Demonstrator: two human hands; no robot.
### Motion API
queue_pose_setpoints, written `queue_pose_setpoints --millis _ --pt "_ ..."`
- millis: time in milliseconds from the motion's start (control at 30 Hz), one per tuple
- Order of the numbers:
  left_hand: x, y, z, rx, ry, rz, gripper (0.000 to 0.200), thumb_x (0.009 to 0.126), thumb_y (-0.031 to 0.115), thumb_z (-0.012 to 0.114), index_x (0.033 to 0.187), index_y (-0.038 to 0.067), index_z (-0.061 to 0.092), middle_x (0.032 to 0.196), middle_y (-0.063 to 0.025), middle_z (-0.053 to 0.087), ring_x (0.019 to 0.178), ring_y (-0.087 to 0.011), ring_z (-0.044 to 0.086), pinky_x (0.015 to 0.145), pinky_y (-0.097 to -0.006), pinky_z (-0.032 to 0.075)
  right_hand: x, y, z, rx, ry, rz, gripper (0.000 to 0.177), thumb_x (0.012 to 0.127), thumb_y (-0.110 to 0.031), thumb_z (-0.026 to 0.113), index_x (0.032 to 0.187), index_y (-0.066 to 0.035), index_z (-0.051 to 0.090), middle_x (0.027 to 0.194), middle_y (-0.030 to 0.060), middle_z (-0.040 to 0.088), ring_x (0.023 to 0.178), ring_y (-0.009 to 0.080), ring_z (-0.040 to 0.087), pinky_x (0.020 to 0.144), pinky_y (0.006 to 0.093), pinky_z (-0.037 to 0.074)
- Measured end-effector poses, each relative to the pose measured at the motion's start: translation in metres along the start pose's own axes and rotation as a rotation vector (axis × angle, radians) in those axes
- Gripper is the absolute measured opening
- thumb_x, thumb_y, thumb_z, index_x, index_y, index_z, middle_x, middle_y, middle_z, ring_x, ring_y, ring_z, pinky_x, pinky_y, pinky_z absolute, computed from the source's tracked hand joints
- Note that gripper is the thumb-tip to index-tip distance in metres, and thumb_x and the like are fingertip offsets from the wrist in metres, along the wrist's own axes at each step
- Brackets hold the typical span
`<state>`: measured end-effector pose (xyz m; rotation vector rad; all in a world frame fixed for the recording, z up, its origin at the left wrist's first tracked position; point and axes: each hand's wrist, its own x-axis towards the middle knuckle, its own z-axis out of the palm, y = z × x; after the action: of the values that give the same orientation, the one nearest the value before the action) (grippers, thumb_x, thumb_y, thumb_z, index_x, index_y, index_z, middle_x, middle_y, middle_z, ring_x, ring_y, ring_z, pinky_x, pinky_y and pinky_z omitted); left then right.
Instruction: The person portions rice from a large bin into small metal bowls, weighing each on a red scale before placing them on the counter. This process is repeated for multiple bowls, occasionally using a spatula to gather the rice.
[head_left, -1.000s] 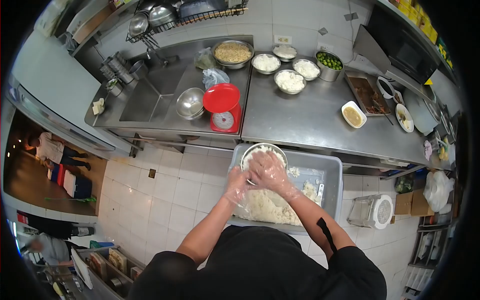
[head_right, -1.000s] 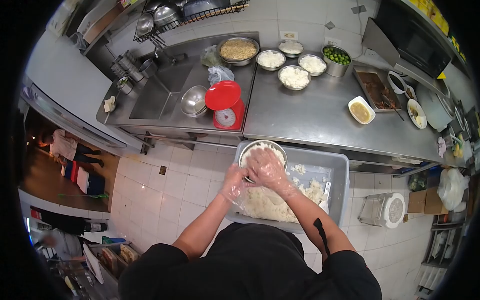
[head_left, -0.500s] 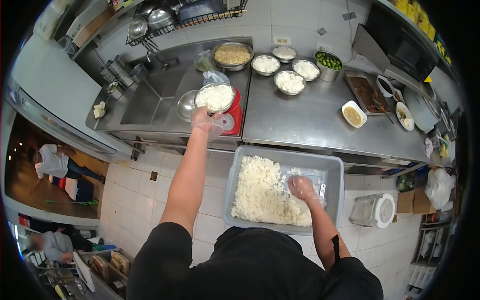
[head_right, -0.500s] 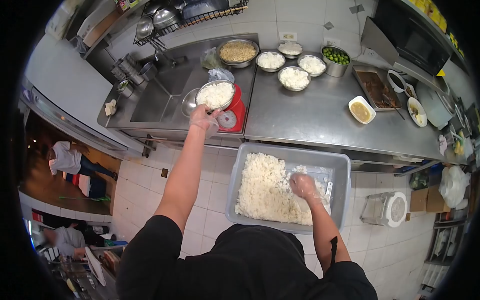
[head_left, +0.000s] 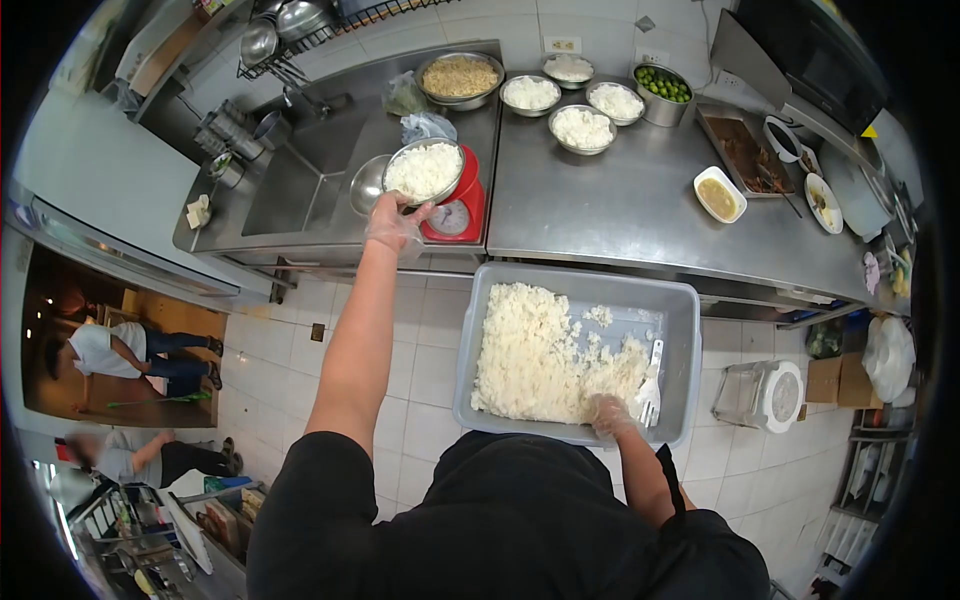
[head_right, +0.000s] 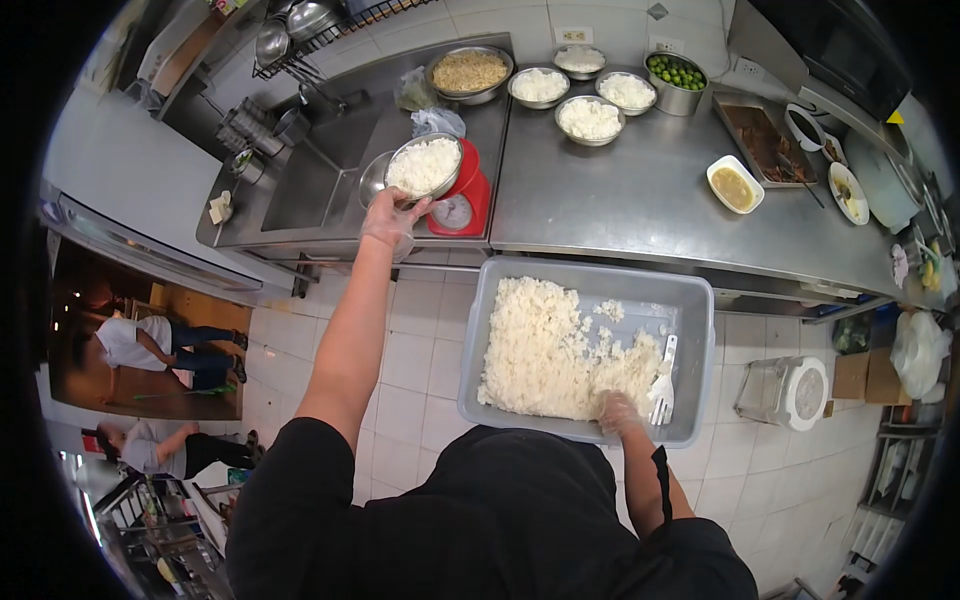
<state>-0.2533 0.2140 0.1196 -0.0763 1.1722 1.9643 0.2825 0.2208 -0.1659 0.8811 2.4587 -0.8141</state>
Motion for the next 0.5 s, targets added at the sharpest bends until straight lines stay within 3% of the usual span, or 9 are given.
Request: queue_pose_setpoints --millis 100,233,300,500 --pt "-0.002 -0.001 -0.002 0.051 0.002 0.054 0.037 0.080 0.002 0.047 0.116 -0.002 0.048 0.124 -0.0168 0.045 0.105 -0.0394 0.052 0.074 -0.0478 0.059 0.014 0.014 0.020 -0.008 0.133 -0.042 0.025 0.066 -0.015 0.063 0.087 -0.004 0.066 0.087 0.0213 0.066 0.086 0.0363 0.064 0.075 0.0434 0.053" --pt "-0.023 0.001 0.002 0.074 0.000 0.151 0.032 0.082 0.004 0.046 0.113 -0.005 0.044 0.127 -0.0197 0.040 0.116 -0.0418 0.045 0.080 -0.0551 0.055 0.008 0.010 0.010 -0.039 0.203 0.026 0.023 0.066 -0.014 0.064 0.087 -0.005 0.066 0.086 0.0206 0.065 0.084 0.0348 0.065 0.074 0.0424 0.053" --pt "-0.023 0.003 0.000 0.117 0.063 0.174 0.030 0.082 0.007 0.048 0.110 -0.004 0.046 0.120 -0.0184 0.043 0.116 -0.0328 0.041 0.078 -0.0576 0.055 0.005 0.010 0.009 -0.037 0.245 0.113 0.024 0.067 -0.014 0.066 0.091 -0.007 0.066 0.090 0.0184 0.065 0.086 0.0327 0.065 0.076 0.0415 0.053" --pt "-0.023 0.005 0.005 0.120 0.198 0.146 0.042 0.079 0.012 0.051 0.119 0.003 0.045 0.122 -0.0191 0.040 0.113 -0.0351 0.042 0.079 -0.0534 0.055 -0.015 -0.007 -0.011 -0.067 0.352 0.179 0.028 0.067 -0.013 0.068 0.094 -0.009 0.064 0.095 0.0148 0.062 0.092 0.0320 0.063 0.076 0.0400 0.054"
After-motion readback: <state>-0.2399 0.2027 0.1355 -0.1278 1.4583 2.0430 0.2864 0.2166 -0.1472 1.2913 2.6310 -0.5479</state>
